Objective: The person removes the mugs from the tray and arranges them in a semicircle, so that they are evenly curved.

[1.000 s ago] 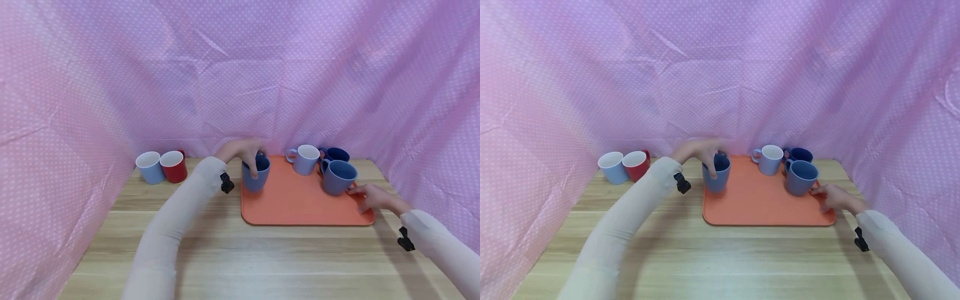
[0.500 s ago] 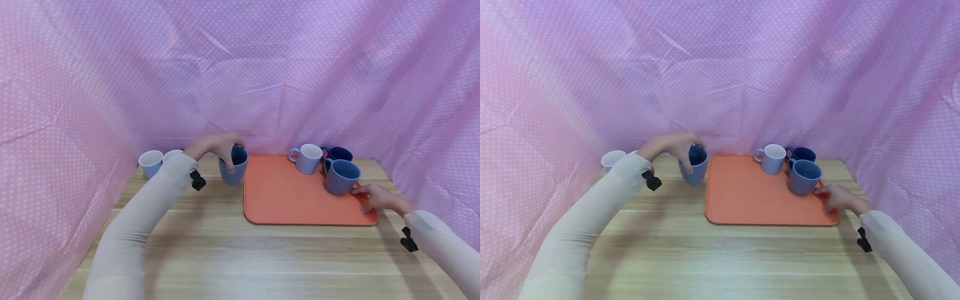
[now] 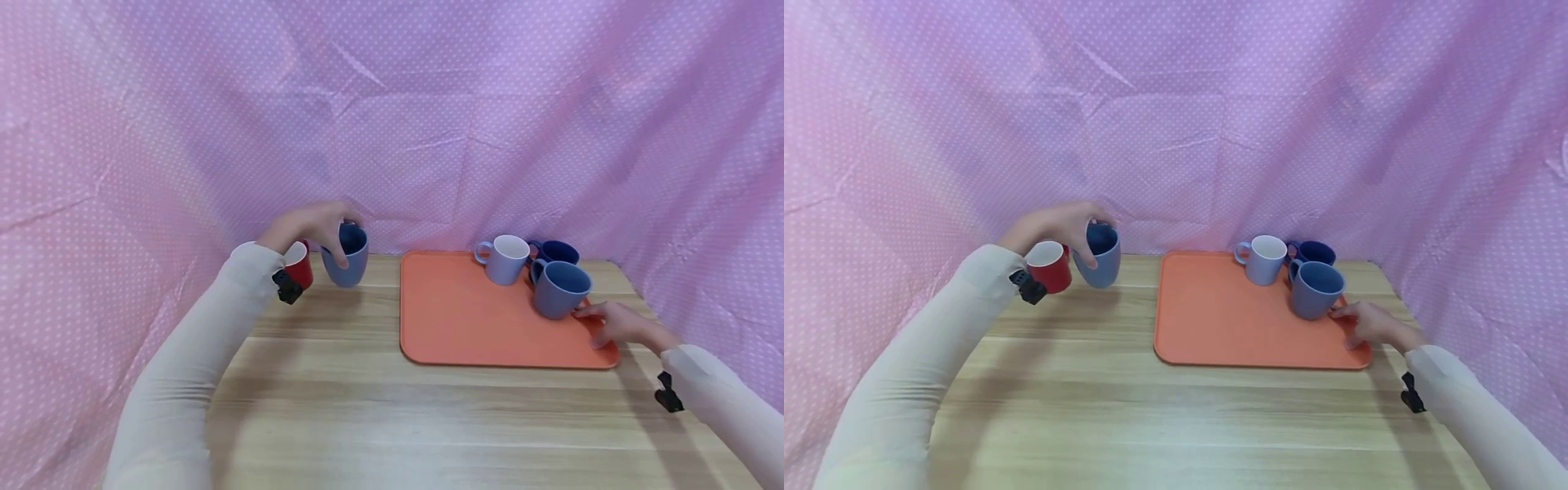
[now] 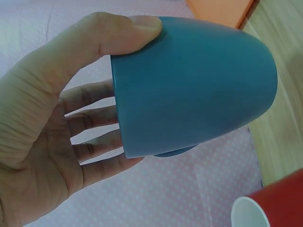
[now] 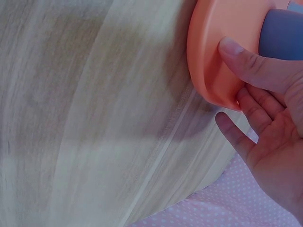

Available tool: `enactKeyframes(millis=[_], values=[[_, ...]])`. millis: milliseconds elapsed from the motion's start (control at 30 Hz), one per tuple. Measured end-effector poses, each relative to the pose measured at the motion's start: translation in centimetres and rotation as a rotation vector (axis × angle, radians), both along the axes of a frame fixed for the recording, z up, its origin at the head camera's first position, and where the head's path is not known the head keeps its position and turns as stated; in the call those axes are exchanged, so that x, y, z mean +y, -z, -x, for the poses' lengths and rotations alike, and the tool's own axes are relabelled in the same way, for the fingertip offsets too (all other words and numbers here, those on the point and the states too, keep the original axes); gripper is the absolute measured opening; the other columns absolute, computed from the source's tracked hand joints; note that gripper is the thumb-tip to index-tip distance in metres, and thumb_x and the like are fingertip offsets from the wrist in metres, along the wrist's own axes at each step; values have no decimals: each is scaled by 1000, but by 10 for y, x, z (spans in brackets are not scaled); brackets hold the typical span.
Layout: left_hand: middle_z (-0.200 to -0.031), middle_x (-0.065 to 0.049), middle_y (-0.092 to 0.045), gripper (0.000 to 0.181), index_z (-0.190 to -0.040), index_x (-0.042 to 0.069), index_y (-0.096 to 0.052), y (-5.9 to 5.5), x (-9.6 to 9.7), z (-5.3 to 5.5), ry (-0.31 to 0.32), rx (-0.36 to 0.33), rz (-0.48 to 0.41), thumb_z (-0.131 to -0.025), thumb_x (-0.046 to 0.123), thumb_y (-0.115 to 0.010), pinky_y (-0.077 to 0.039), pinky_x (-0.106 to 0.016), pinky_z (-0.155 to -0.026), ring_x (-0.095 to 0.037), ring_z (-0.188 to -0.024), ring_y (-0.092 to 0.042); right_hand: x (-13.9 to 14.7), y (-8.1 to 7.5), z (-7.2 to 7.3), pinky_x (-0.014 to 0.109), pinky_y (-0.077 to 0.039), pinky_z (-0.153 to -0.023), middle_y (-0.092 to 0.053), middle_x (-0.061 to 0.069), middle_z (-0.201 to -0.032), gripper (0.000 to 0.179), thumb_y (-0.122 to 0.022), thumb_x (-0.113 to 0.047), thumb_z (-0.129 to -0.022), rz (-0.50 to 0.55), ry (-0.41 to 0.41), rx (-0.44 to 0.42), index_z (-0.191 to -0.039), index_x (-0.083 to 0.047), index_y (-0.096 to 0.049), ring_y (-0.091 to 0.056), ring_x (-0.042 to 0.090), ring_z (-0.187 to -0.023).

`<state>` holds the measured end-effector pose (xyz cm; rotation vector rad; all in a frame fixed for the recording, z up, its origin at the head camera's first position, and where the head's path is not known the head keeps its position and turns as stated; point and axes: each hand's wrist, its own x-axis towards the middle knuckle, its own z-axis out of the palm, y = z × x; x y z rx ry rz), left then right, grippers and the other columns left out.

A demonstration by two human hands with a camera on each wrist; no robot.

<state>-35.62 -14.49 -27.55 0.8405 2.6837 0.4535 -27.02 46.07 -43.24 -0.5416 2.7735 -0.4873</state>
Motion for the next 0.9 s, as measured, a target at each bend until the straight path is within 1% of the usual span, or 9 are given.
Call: enactKeyframes(millis=[100, 233, 333, 400, 567, 633, 700, 800, 900], values=[[-132, -14, -62, 75, -134, 7, -62, 3, -7, 1, -36, 1, -24, -67, 20, -94, -56, -50, -97, -32, -116, -61, 0, 1, 1, 52, -54, -90, -65, 36, -123, 64, -89, -10, -63, 2, -3, 4, -121, 8, -69, -60, 52, -114], [-133, -16, -63, 79, -139, 7, -59, 5, -14, 1, -74, -20, -54, -68, 19, -93, -57, -51, -96, -34, -117, -61, 1, 2, 1, 49, -54, -90, -65, 36, -124, 65, -90, -10, -63, 0, -2, 5, -121, 8, -69, -60, 52, -116], [-132, -18, -64, 78, -140, 5, -59, 6, -19, 4, -81, -39, -79, -69, 17, -91, -58, -50, -95, -36, -117, -62, 2, 3, 1, 54, -53, -92, -64, 36, -124, 64, -90, -10, -63, 1, -1, 2, -121, 8, -69, -59, 52, -116], [-131, -20, -65, 77, -139, 3, -59, 7, -22, 5, -78, -43, -89, -69, 16, -91, -57, -51, -95, -38, -117, -62, 3, 2, 1, 53, -54, -91, -64, 36, -123, 64, -89, -10, -63, 3, 0, 2, -121, 8, -69, -60, 52, -116], [-129, -18, -66, 73, -136, 3, -62, 10, -27, 8, -71, 1, -50, -70, 16, -90, -57, -49, -96, -36, -115, -64, 3, 0, 1, 63, -51, -94, -63, 39, -124, 64, -89, -8, -65, 13, 13, -5, -122, 9, -68, -58, 54, -116], [-130, -17, -66, 73, -136, 3, -62, 12, -28, 7, -69, 17, -31, -69, 16, -90, -56, -50, -97, -35, -115, -64, 3, 1, 1, 63, -51, -94, -63, 39, -124, 64, -90, -8, -64, 13, 15, -6, -122, 9, -68, -58, 55, -116], [-132, -17, -65, 73, -135, 3, -62, 14, -29, 7, -68, 26, -18, -69, 16, -91, -55, -50, -98, -34, -116, -63, 3, 1, 0, 60, -52, -93, -64, 37, -123, 64, -90, -9, -64, 7, 12, 5, -121, 8, -69, -59, 53, -115], [-136, -18, -63, 76, -136, 2, -61, 19, -30, 8, -66, 26, -13, -68, 14, -91, -53, -52, -102, -34, -119, -61, 3, 2, -1, 48, -55, -89, -67, 34, -122, 63, -90, -9, -62, 0, 1, 18, -120, 7, -70, -62, 50, -113], [-140, -20, -60, 78, -138, 1, -59, 24, -33, 11, -65, 16, -17, -67, 12, -92, -50, -53, -106, -35, -123, -58, 3, 3, -1, 38, -55, -85, -68, 33, -120, 63, -89, -8, -62, 2, -3, 21, -120, 7, -70, -63, 47, -112]])
